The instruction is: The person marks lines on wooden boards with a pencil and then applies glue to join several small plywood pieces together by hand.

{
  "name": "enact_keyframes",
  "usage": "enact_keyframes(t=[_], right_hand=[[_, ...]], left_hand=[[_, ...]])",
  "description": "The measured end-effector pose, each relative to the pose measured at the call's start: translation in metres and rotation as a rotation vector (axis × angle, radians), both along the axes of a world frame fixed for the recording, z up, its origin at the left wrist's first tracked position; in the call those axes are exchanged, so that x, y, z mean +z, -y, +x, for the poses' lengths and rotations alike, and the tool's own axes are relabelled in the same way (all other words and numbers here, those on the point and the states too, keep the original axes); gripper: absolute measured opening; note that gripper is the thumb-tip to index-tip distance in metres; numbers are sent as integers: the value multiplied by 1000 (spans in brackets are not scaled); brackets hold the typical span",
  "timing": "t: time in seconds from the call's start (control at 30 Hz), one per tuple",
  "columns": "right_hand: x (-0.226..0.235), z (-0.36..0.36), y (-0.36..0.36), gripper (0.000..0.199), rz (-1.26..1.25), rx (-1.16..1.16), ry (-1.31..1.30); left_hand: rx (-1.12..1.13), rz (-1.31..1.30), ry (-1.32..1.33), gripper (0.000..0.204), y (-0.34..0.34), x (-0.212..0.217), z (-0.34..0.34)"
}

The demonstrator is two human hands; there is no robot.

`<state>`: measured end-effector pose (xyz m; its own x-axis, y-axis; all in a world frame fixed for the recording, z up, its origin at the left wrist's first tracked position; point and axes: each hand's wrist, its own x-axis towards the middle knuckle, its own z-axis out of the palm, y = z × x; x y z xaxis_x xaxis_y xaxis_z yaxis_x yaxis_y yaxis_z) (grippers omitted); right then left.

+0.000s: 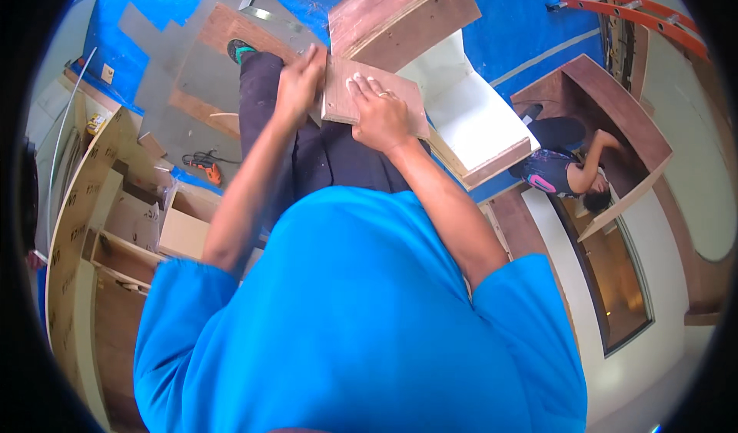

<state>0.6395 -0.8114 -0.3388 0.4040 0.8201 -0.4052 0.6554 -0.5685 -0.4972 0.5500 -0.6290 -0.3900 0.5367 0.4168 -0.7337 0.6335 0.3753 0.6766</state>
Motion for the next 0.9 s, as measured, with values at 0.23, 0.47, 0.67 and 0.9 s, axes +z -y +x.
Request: enact_keyframes(t=[0.23,0.47,0.67,0.9], right_hand=[[-6,3,10,74,-54,-45,-2],[5,3,10,70,-16,51,-42],[-2,11,5,72,-24,-42,-11],[-2,17,0,74,-37,25,-37]], left_hand=[[-75,-112,25,66,17,98,-25],[-117,132,-31,60,-2,-27,-1],[-82,-134,-22,65,13,91,-18],[-60,148,-37,63,0,18,10]])
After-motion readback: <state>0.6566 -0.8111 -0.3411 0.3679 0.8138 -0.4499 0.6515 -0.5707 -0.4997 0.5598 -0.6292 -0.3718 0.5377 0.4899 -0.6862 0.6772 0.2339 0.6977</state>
